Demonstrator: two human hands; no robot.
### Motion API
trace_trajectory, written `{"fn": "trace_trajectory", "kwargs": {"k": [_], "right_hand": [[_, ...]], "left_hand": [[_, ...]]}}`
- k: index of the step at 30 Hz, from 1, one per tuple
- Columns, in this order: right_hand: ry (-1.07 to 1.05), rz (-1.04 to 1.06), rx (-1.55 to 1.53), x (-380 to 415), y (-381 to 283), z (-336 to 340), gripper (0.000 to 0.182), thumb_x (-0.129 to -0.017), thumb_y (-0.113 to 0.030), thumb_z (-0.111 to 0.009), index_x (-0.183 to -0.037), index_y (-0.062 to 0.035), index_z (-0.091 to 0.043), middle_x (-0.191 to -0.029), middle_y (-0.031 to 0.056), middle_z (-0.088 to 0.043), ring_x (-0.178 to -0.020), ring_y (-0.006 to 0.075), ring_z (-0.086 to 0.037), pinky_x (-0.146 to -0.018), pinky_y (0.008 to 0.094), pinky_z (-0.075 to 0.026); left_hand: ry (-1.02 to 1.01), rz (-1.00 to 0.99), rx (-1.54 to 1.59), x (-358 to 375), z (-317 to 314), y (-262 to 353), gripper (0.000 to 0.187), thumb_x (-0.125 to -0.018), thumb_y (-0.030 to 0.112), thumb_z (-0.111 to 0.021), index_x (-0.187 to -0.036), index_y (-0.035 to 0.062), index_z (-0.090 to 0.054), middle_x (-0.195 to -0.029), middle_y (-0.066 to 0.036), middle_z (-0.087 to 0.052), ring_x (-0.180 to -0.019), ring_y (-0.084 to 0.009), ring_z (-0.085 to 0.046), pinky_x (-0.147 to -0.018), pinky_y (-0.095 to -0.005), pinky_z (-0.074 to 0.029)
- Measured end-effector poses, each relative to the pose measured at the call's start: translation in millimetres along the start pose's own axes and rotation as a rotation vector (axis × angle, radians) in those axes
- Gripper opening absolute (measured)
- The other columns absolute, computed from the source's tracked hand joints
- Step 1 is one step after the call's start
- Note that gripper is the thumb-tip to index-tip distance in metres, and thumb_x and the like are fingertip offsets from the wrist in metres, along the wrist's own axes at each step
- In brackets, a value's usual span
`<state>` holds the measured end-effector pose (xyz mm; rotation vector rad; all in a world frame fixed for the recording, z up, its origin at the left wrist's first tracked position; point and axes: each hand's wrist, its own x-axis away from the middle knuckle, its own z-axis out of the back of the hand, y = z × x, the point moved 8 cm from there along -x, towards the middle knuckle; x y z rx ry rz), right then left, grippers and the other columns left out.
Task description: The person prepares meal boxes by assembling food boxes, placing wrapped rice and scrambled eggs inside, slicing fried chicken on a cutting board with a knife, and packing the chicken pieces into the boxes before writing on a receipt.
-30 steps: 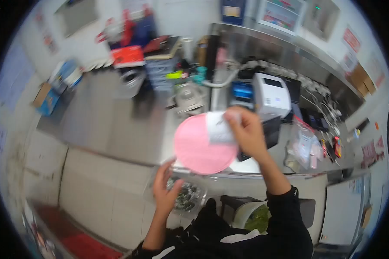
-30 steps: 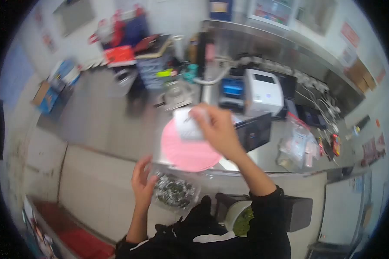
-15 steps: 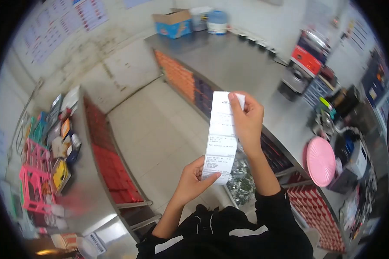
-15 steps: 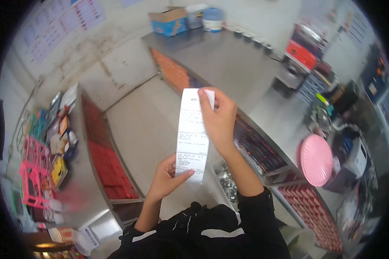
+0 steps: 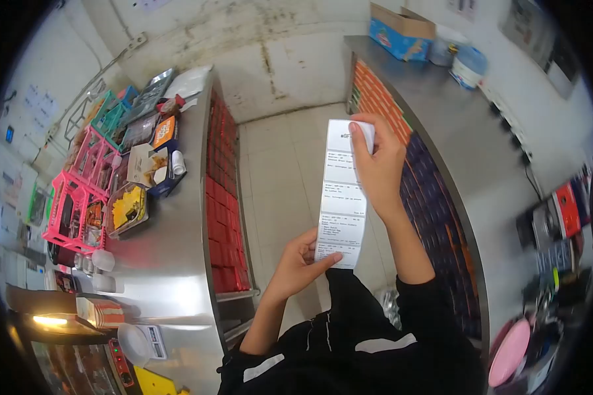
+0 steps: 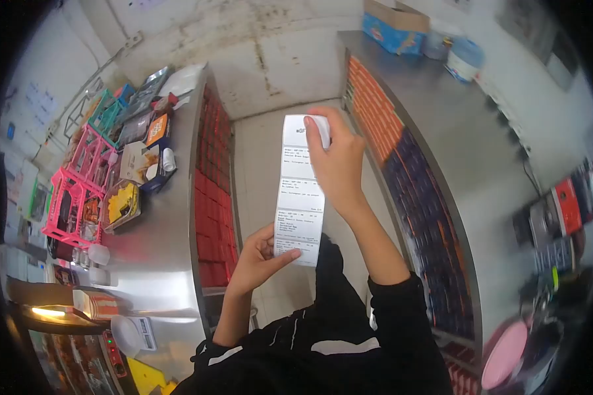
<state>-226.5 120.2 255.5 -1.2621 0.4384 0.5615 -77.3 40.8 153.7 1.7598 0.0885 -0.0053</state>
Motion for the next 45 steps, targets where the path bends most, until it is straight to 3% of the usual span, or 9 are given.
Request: {"fn": "trace_trajectory", "kwargs": {"k": [3,5,8,17,23,25,38,43,45], "right_hand": [[-0.067,0.164,0.186,-48,17,-56,0.022,-0.082,-0.02,-0.059,-0.097,-0.0042,-0.06,-0.094,0.0121,-0.062,-0.079,0.0259,-0.059,-0.065,0.0329,-0.043],[0.052,0.602,0.505,-60,-17,-76,0.025,-0.08,-0.021,-0.06,-0.1,-0.005,-0.061,-0.101,0.0108,-0.061,-0.09,0.0254,-0.058,-0.076,0.0358,-0.043],[-0.475,0.808,0.115,-59,6,-150,0.028,-0.078,-0.021,-0.062,-0.102,-0.0065,-0.062,-0.102,0.0079,-0.061,-0.093,0.0234,-0.058,-0.08,0.0357,-0.043],[-1.028,0.555,-0.446,-117,40,-377,0.03,-0.077,-0.014,-0.064,-0.105,-0.0044,-0.06,-0.089,0.0124,-0.064,-0.074,0.0265,-0.062,-0.062,0.0307,-0.049],[-1.138,0.338,-0.625,-154,23,-500,0.028,-0.079,-0.01,-0.062,-0.107,-0.0053,-0.062,-0.081,0.0169,-0.064,-0.066,0.0234,-0.062,-0.061,0.0282,-0.048],[-1.322,0.179,-0.478,-157,35,-543,0.022,-0.079,-0.007,-0.062,-0.101,-0.0033,-0.065,-0.087,0.0148,-0.067,-0.071,0.0109,-0.062,-0.063,0.0239,-0.047],[-1.708,0.107,-0.628,-214,59,-763,0.022,-0.086,-0.014,-0.054,-0.088,0.0069,-0.06,-0.063,0.014,-0.06,-0.056,0.0093,-0.049,-0.054,0.0282,-0.042],[-1.198,0.176,-0.702,-319,42,-841,0.018,-0.086,-0.009,-0.052,-0.09,0.0054,-0.062,-0.073,0.0142,-0.062,-0.064,0.0178,-0.059,-0.058,0.0286,-0.044],[-0.896,0.738,-0.814,-328,7,-817,0.016,-0.082,-0.012,-0.056,-0.092,-0.0038,-0.065,-0.088,0.0089,-0.063,-0.08,0.0177,-0.06,-0.07,0.0331,-0.043]], "left_hand": [[0.129,0.001,0.093,-60,52,-9,0.035,-0.081,-0.005,-0.057,-0.115,-0.0032,-0.05,-0.104,-0.007,-0.06,-0.092,-0.0118,-0.058,-0.083,-0.0248,-0.046],[0.263,-0.003,0.092,-105,96,-2,0.031,-0.082,-0.005,-0.056,-0.113,-0.0035,-0.052,-0.102,-0.007,-0.061,-0.091,-0.0107,-0.058,-0.082,-0.0246,-0.047],[0.403,-0.074,0.01,-149,152,20,0.027,-0.083,-0.004,-0.055,-0.111,-0.0037,-0.053,-0.099,-0.006,-0.061,-0.091,-0.0091,-0.057,-0.082,-0.0242,-0.047],[0.695,-0.04,-0.13,-189,333,41,0.011,-0.085,-0.001,-0.054,-0.094,-0.0046,-0.059,-0.076,0.001,-0.058,-0.069,-0.0011,-0.047,-0.057,-0.019,-0.038],[0.806,-0.16,-0.151,-204,443,71,0.011,-0.085,-0.001,-0.055,-0.095,-0.0033,-0.058,-0.076,0.002,-0.055,-0.07,-0.0019,-0.046,-0.06,-0.0201,-0.042],[0.781,-0.107,-0.255,-214,473,75,0.014,-0.084,-0.002,-0.055,-0.097,-0.0031,-0.057,-0.077,0.002,-0.056,-0.072,-0.0018,-0.046,-0.06,-0.0196,-0.041],[0.917,-0.044,0.127,-284,627,73,0.029,-0.086,0.001,-0.053,-0.115,-0.0004,-0.053,-0.101,-0.003,-0.062,-0.086,-0.0057,-0.057,-0.076,-0.021,-0.047],[1.277,-0.066,0.271,-323,692,50,0.032,-0.085,0.007,-0.057,-0.117,0.0035,-0.052,-0.096,-0.001,-0.064,-0.082,-0.0038,-0.057,-0.071,-0.0179,-0.046],[1.405,-0.094,0.346,-339,716,41,0.032,-0.084,0.007,-0.059,-0.115,0.0057,-0.052,-0.097,-0.001,-0.064,-0.084,-0.0055,-0.059,-0.074,-0.0184,-0.048]]}}
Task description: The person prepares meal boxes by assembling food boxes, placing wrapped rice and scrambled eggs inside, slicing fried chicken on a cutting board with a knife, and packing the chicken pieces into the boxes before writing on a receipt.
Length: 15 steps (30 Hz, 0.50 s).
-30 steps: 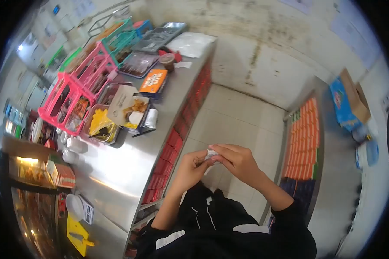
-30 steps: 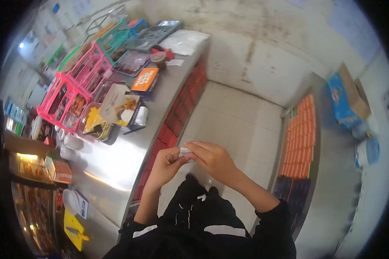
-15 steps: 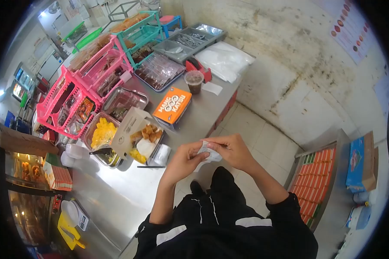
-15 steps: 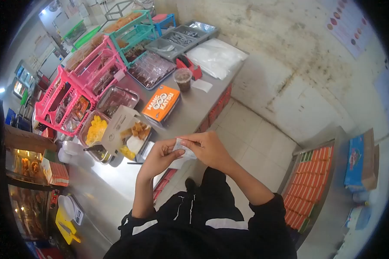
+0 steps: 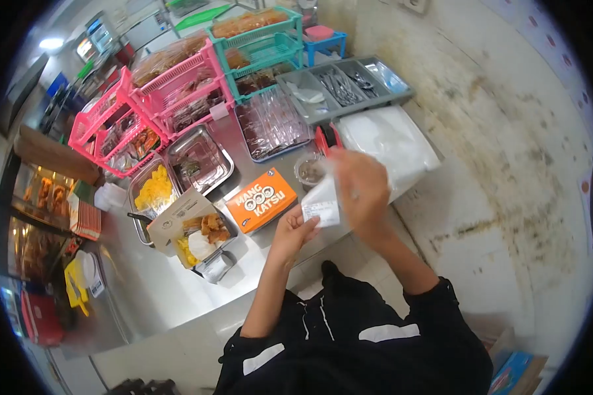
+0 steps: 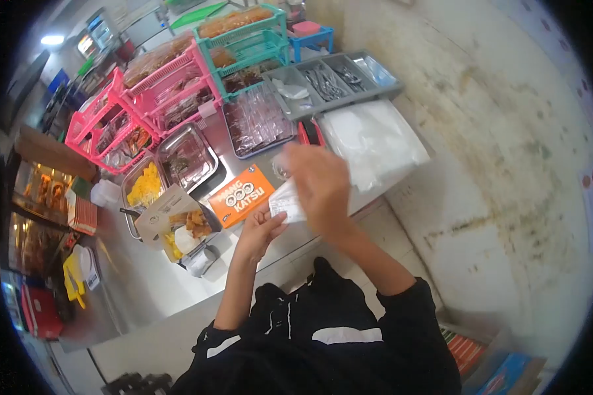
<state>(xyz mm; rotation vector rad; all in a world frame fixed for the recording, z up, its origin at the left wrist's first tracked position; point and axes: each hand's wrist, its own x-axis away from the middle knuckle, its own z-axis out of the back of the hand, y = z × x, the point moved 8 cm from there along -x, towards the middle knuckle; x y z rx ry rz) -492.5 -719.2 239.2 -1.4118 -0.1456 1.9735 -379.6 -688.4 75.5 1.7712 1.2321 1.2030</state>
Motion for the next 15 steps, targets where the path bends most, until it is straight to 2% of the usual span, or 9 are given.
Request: {"fn": "trace_trajectory", "kwargs": {"k": [1,2,4,6,8,9,11,13,15], "right_hand": [[-0.046,0.31,0.1,10,-21,-8,0.016,-0.081,-0.016,-0.057,-0.091,-0.0068,-0.065,-0.091,0.0069,-0.063,-0.083,0.0161,-0.059,-0.072,0.0347,-0.041],[-0.156,0.467,0.065,31,-35,-18,0.018,-0.078,-0.018,-0.058,-0.093,-0.0096,-0.064,-0.098,0.0054,-0.061,-0.09,0.0146,-0.057,-0.078,0.0381,-0.038],[-0.274,0.691,-0.056,77,-59,-28,0.021,-0.076,-0.02,-0.058,-0.095,-0.0129,-0.064,-0.104,0.0023,-0.06,-0.098,0.0144,-0.054,-0.084,0.0422,-0.035],[-0.289,0.775,-0.166,84,-64,-25,0.021,-0.077,-0.021,-0.057,-0.095,-0.0133,-0.064,-0.104,0.0006,-0.06,-0.099,0.0157,-0.054,-0.085,0.043,-0.034],[-0.444,0.604,-0.329,67,-56,-25,0.02,-0.077,-0.021,-0.058,-0.095,-0.0138,-0.064,-0.102,-0.002,-0.059,-0.099,0.0154,-0.053,-0.088,0.0411,-0.031],[-0.443,0.609,-0.351,64,-52,-24,0.02,-0.077,-0.021,-0.058,-0.095,-0.0138,-0.064,-0.102,-0.002,-0.059,-0.099,0.0154,-0.053,-0.088,0.0411,-0.031],[-0.465,0.4,-0.346,40,-23,-30,0.019,-0.077,-0.022,-0.061,-0.094,-0.0152,-0.065,-0.098,-0.0034,-0.059,-0.095,0.0148,-0.052,-0.087,0.0375,-0.031],[-0.403,0.305,-0.297,9,-2,-44,0.018,-0.076,-0.022,-0.062,-0.093,-0.0154,-0.065,-0.096,-0.0032,-0.059,-0.092,0.0151,-0.053,-0.084,0.0372,-0.031],[-0.342,0.189,-0.257,-1,10,-52,0.018,-0.076,-0.021,-0.063,-0.092,-0.0155,-0.065,-0.094,-0.003,-0.059,-0.089,0.0154,-0.053,-0.081,0.0368,-0.032]], "left_hand": [[0.077,-0.159,0.124,-8,-6,15,0.033,-0.084,0.007,-0.058,-0.115,0.0055,-0.052,-0.097,-0.001,-0.063,-0.084,-0.006,-0.06,-0.073,-0.0182,-0.048],[0.161,-0.313,0.247,-11,-5,26,0.033,-0.083,0.007,-0.058,-0.116,0.0053,-0.051,-0.097,-0.001,-0.063,-0.084,-0.0064,-0.06,-0.072,-0.0181,-0.049],[-0.204,-0.39,0.615,-23,-17,29,0.031,-0.085,0.007,-0.057,-0.115,0.0048,-0.05,-0.098,-0.003,-0.062,-0.084,-0.0081,-0.06,-0.069,-0.0186,-0.05],[0.353,-0.233,0.248,-18,4,28,0.03,-0.086,0.007,-0.055,-0.115,0.0042,-0.05,-0.099,-0.004,-0.062,-0.083,-0.0102,-0.061,-0.069,-0.0201,-0.051],[0.403,-0.283,0.249,-13,10,31,0.028,-0.086,0.007,-0.055,-0.114,0.003,-0.05,-0.099,-0.005,-0.062,-0.083,-0.0106,-0.061,-0.07,-0.0202,-0.051],[0.337,-0.338,0.289,-13,9,34,0.028,-0.087,0.007,-0.054,-0.114,0.0027,-0.05,-0.1,-0.005,-0.062,-0.084,-0.0107,-0.061,-0.071,-0.0207,-0.051],[0.275,-0.401,0.331,-7,6,42,0.027,-0.087,0.008,-0.054,-0.114,0.0023,-0.05,-0.1,-0.005,-0.062,-0.085,-0.0107,-0.061,-0.073,-0.0212,-0.051],[0.335,-0.431,0.154,7,4,51,0.027,-0.091,0.017,-0.049,-0.114,0.0036,-0.051,-0.103,-0.002,-0.06,-0.091,-0.0083,-0.057,-0.081,-0.0193,-0.045],[0.402,-0.423,0.137,16,13,48,0.028,-0.092,0.023,-0.048,-0.112,0.0037,-0.053,-0.097,0.0,-0.059,-0.083,-0.0061,-0.055,-0.073,-0.0179,-0.043]]}}
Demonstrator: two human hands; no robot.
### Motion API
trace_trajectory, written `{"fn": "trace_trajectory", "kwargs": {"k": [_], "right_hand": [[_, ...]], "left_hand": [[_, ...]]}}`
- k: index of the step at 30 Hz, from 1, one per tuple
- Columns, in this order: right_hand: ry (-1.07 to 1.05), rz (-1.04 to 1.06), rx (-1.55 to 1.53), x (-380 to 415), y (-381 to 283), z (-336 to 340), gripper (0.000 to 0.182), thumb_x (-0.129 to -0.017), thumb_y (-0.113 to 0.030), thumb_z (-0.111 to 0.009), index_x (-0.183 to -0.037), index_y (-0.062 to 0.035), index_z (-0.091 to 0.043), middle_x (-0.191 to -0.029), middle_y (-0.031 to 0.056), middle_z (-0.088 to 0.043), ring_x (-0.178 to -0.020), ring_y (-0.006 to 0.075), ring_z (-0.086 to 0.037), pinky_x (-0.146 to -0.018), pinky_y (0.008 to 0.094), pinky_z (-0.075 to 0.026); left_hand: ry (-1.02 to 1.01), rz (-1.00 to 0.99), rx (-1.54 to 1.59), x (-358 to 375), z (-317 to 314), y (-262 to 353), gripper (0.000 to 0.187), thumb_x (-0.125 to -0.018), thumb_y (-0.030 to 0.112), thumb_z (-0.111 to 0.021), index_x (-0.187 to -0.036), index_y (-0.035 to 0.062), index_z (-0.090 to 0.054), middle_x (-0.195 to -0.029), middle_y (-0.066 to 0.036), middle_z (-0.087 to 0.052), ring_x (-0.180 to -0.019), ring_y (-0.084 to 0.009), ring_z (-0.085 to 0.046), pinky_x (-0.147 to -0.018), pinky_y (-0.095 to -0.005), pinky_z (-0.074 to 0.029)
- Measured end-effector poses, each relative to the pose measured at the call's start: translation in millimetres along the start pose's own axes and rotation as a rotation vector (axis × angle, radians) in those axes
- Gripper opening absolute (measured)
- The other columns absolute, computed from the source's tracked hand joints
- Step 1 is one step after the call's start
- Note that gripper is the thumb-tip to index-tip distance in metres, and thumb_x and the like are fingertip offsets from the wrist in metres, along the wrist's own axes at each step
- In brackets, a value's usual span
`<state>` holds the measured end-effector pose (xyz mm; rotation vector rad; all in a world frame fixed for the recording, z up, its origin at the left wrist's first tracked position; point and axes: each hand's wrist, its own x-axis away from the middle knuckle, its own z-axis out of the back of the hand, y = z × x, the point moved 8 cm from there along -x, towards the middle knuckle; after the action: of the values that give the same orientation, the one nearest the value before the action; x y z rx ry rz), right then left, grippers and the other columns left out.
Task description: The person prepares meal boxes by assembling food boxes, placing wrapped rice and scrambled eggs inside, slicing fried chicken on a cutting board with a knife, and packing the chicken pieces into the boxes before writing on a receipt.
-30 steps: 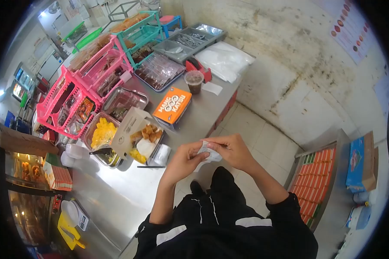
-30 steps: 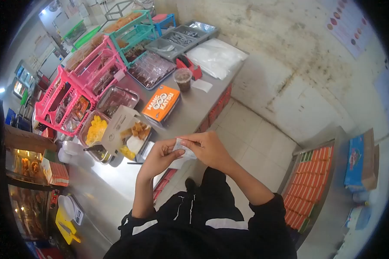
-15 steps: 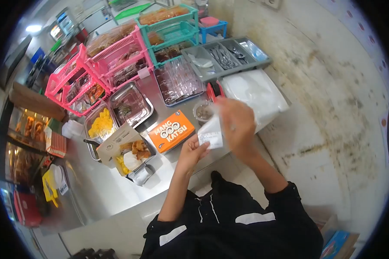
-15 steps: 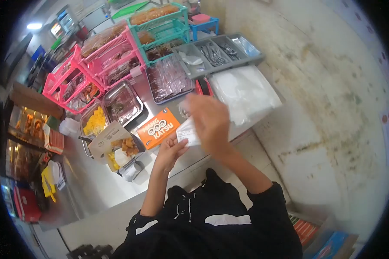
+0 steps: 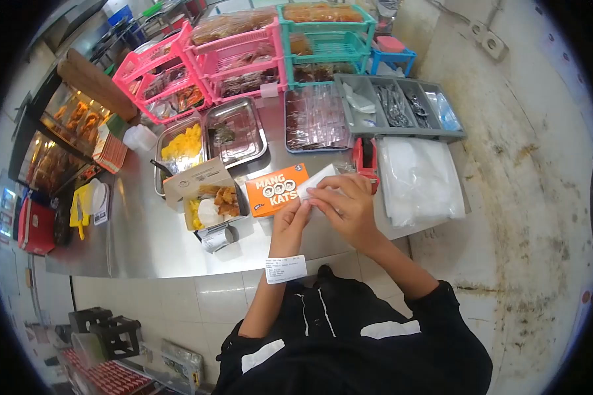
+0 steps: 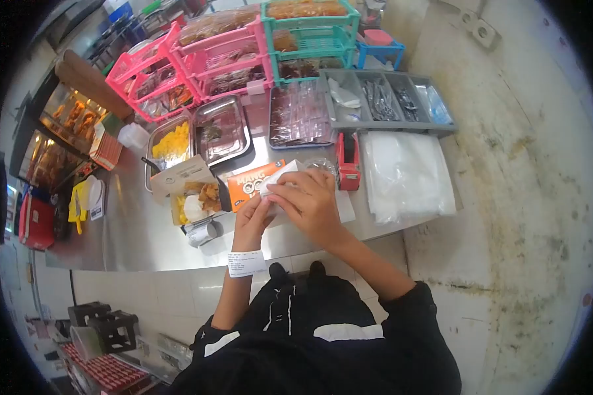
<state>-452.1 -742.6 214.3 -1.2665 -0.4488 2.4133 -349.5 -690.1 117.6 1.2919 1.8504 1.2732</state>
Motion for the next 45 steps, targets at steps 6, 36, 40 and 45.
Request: {"fn": "trace_trajectory", "kwargs": {"k": [6,36,40,45], "right_hand": [[-0.111,0.254,0.089,15,-12,-31,0.019,-0.07,-0.015,-0.062,-0.089,-0.0139,-0.065,-0.088,-0.0057,-0.06,-0.081,0.0139,-0.052,-0.074,0.0357,-0.033],[-0.48,-0.117,-0.642,-7,-41,-34,0.016,-0.076,-0.013,-0.065,-0.089,-0.0054,-0.061,-0.094,0.0074,-0.06,-0.085,0.0224,-0.055,-0.079,0.0341,-0.041],[-0.676,0.181,-0.238,24,-67,-59,0.035,-0.078,-0.014,-0.064,-0.11,-0.0065,-0.053,-0.103,0.01,-0.054,-0.096,0.0202,-0.051,-0.082,0.035,-0.04],[0.033,-0.674,-0.342,84,54,4,0.044,-0.082,-0.027,-0.062,-0.118,-0.0073,-0.047,-0.111,0.0086,-0.055,-0.1,0.0226,-0.052,-0.083,0.0342,-0.041]], "left_hand": [[0.271,0.152,0.054,10,44,-28,0.032,-0.091,0.038,-0.047,-0.083,0.0093,-0.06,-0.065,0.008,-0.044,-0.058,-0.0024,-0.036,-0.052,-0.0183,-0.024],[-0.083,-0.516,-1.203,38,15,31,0.013,-0.084,0.014,-0.051,-0.082,0.002,-0.056,-0.077,-0.015,-0.059,-0.075,-0.0338,-0.056,-0.065,-0.041,-0.043],[-0.176,-0.609,-1.117,40,-4,22,0.013,-0.083,0.014,-0.052,-0.087,0.002,-0.057,-0.083,-0.014,-0.059,-0.079,-0.033,-0.056,-0.067,-0.0407,-0.044],[-0.209,-0.542,-1.107,28,-20,18,0.018,-0.083,0.013,-0.054,-0.095,0.0006,-0.058,-0.098,-0.015,-0.059,-0.091,-0.0328,-0.055,-0.076,-0.0395,-0.045]]}}
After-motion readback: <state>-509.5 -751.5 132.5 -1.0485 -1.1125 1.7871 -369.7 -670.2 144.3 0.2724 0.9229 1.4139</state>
